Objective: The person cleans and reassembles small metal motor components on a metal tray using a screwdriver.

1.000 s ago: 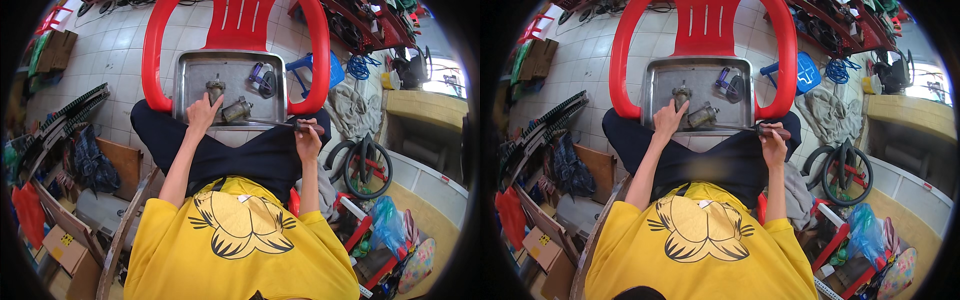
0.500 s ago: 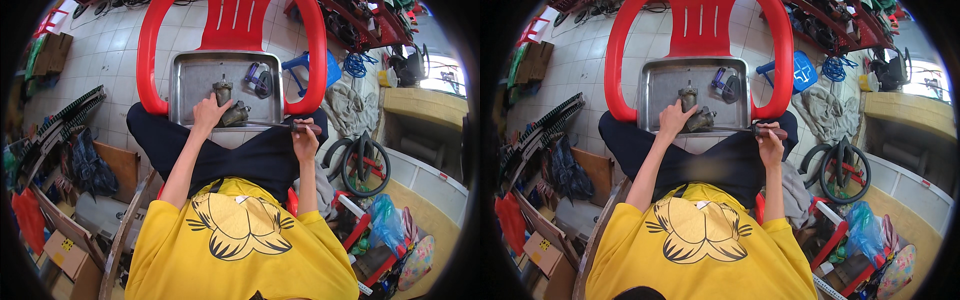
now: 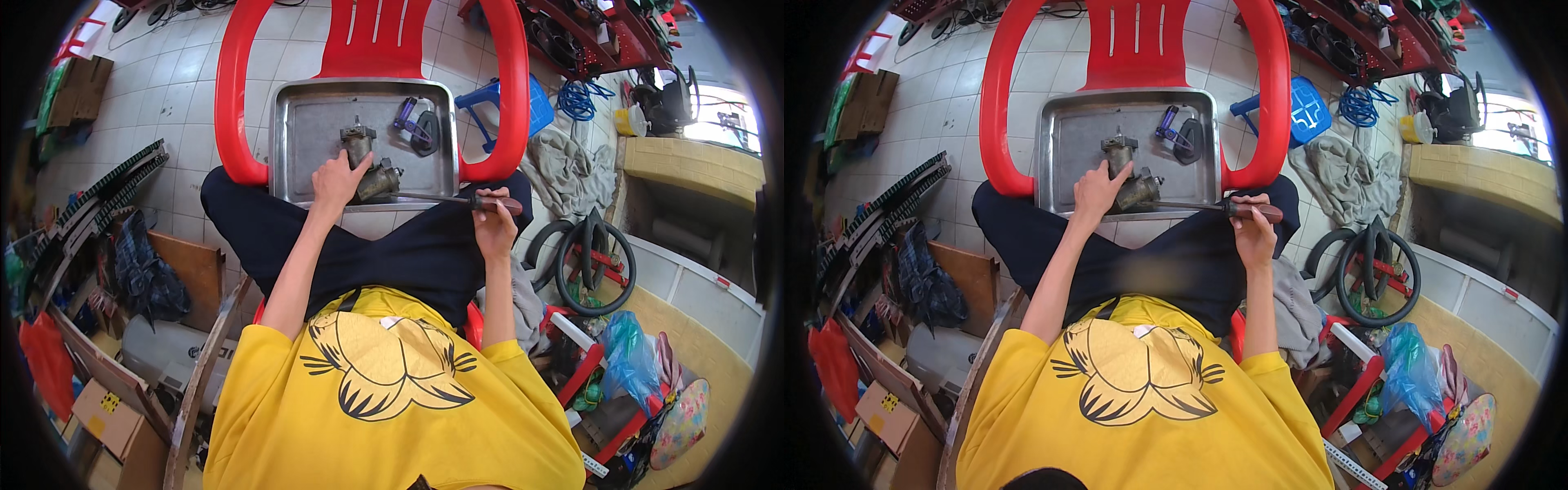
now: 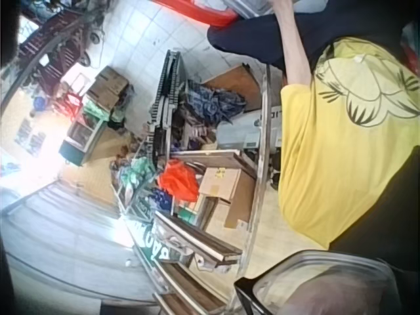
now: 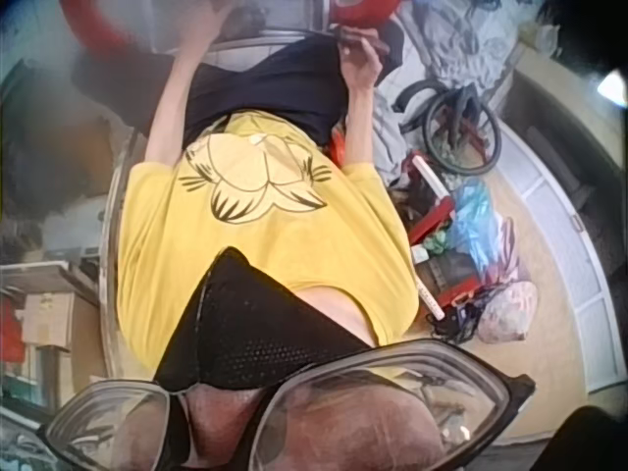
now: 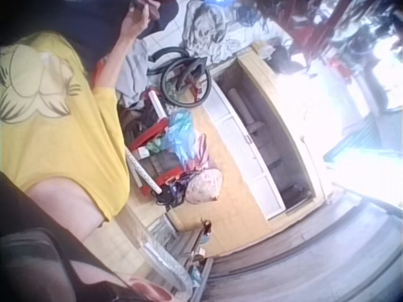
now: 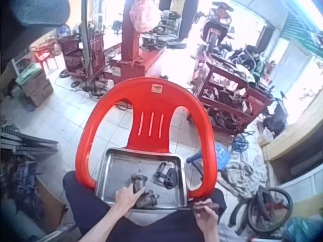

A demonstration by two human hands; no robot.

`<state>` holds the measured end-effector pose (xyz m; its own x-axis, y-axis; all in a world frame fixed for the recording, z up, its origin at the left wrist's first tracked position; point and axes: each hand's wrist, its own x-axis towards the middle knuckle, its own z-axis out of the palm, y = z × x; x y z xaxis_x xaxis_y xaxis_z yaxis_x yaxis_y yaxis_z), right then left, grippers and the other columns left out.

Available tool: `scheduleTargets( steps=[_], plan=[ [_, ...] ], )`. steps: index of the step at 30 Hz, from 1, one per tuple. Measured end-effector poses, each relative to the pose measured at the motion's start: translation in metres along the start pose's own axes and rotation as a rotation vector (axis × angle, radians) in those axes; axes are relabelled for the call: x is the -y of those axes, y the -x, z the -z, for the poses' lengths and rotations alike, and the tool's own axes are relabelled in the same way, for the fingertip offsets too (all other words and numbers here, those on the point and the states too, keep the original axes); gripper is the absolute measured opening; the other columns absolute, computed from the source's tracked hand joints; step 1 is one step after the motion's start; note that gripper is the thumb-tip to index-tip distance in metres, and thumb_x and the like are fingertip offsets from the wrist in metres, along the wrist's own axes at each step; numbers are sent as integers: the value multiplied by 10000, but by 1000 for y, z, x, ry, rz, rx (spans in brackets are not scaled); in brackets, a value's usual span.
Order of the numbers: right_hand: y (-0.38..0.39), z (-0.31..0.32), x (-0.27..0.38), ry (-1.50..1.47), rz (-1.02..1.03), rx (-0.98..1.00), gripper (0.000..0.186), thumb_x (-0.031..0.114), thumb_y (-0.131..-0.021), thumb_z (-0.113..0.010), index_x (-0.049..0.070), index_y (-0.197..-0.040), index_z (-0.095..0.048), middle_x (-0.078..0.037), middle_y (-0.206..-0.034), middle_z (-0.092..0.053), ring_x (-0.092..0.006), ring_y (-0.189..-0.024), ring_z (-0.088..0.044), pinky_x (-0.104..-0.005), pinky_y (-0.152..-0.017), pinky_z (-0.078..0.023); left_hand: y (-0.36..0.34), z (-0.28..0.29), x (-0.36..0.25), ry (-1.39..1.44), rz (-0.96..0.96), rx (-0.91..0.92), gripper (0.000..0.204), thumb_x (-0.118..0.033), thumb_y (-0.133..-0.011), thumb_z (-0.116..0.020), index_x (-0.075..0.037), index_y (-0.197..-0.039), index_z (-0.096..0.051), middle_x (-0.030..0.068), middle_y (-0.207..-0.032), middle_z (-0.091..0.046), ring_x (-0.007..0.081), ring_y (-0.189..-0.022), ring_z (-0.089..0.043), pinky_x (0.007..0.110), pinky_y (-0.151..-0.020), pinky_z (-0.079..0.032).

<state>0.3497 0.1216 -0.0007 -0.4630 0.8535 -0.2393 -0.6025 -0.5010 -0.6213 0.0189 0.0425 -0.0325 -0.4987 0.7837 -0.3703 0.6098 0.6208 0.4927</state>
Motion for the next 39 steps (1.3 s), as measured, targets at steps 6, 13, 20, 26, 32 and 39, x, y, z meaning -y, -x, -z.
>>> scheduleTargets(
  steps=[6, 13, 20, 26, 32, 39],
  plan=[
    [1, 0, 0, -12, 9, 2, 230, 106, -959, -622, 81, -1176, -549, -120, -1195, -661, -225, -1128, -611, -322, -795, -469, 2, 4, -1, -23, -16, -11, 788, -722, -932, -518, 28, -1112, -680, 297, -870, -713, 474, -935, -704, 565, -818, -522],
    [1, -2, 0, -26, 16, 8, 229, 112, -960, -637, 89, -1178, -568, -158, -1243, -654, -201, -985, -615, -288, -798, -481, 33, 1, 5, -34, -170, -159, 742, -691, -913, -588, 19, -1129, -599, 241, -1033, -670, 416, -1010, -649, 536, -834, -505],
    [1, 0, -1, -29, 14, 17, 226, 125, -967, -627, 81, -1177, -552, -161, -1215, -661, -204, -998, -610, -306, -793, -479, 50, -16, -4, -452, -408, -169, 641, -608, -840, -714, -27, -1094, -617, 116, -1065, -615, 270, -1057, -599, 404, -879, -476],
    [0, -2, -2, -48, 33, -1, 213, 108, -976, -615, 68, -1175, -551, -161, -1178, -671, -214, -1068, -627, -312, -802, -487, 37, -19, 6, -426, -429, -87, 613, -591, -845, -721, -15, -1035, -635, 120, -1011, -639, 277, -994, -624, 395, -859, -483],
    [-9, -20, -4, 114, 54, -33, 192, 70, -985, -622, 41, -1164, -558, -173, -1178, -663, -223, -1009, -670, -344, -868, -557, 35, -17, 18, -300, -568, -187, 594, -561, -871, -717, 12, -1019, -659, 138, -923, -651, 289, -942, -612, 398, -844, -458],
    [-30, -29, -14, 129, 51, 27, 217, 56, -982, -627, 15, -1184, -561, -204, -1272, -641, -258, -1063, -688, -378, -950, -577, 46, -8, 16, -255, -560, -264, 597, -554, -870, -724, 20, -1030, -689, 133, -942, -672, 282, -945, -594, 456, -963, -367]
  ],
)
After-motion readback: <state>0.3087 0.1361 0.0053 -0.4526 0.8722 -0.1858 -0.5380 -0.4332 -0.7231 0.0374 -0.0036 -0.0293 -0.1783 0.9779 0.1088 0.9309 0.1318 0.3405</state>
